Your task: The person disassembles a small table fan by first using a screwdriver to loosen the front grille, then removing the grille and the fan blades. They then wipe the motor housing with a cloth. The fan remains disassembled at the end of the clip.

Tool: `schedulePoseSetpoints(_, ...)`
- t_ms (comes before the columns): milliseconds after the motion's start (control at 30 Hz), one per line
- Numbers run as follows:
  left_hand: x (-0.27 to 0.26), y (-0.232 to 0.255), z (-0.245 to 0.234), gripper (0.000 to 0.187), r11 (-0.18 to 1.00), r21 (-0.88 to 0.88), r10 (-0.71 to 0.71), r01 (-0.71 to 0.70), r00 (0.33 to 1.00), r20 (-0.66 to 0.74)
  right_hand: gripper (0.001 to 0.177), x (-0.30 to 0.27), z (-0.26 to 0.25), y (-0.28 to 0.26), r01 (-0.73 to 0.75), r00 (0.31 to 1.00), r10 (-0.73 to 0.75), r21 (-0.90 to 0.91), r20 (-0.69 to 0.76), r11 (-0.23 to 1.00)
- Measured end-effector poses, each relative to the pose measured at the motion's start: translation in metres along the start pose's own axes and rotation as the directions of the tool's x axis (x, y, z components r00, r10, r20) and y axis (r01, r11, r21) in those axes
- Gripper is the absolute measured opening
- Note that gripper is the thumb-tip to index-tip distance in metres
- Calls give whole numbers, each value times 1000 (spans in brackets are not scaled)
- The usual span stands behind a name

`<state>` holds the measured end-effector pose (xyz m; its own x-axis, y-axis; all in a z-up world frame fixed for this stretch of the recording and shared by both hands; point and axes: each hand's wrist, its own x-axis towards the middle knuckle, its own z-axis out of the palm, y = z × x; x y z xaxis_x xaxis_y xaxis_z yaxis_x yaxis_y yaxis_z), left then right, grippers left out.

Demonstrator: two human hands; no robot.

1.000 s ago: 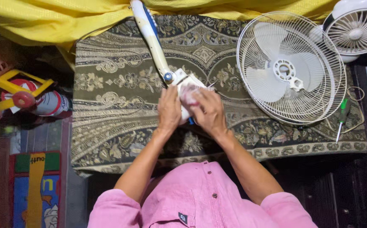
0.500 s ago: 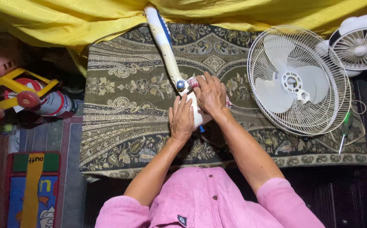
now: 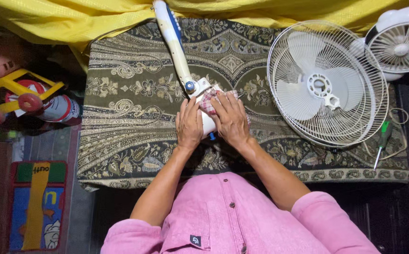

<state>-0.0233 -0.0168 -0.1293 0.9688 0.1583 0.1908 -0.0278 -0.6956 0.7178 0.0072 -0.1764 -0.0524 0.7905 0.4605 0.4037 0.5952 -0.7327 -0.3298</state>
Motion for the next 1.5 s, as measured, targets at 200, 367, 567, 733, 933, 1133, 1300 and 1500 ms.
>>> schedulePoseSetpoints(200,1,-2,-2,36,999,3,50,-50,999,-14,44,-25,-7,13,25,999,-27,46,38,999)
schedulePoseSetpoints(367,14,9,-16,33,994,56,94,-93,996,-5,41,-46,-12,27,10,1000,-7,160,-19,987)
schedulePoseSetpoints(567,52,46,-19,37,984,177,-60,30,984,166,37,-59,-16,50,-431,901,389,517,193,740)
schedulePoseSetpoints(733,76,88,12,68,913,319,-347,253,894,283,35,-70,-3,73,-608,611,706,784,359,127)
schedulePoseSetpoints(933,83,103,32,110,844,440,-447,306,855,262,21,-88,16,101,-266,562,673,876,481,-403)
schedulePoseSetpoints(1133,80,102,28,113,869,340,-452,358,854,256,21,-92,29,111,-298,507,671,840,541,-453)
schedulePoseSetpoints(1300,71,86,2,108,923,137,-379,359,910,167,24,-88,52,107,-346,481,548,722,684,-599)
schedulePoseSetpoints(1500,52,51,-37,99,905,-307,-283,296,955,87,28,-62,68,79,-426,584,270,572,766,-702)
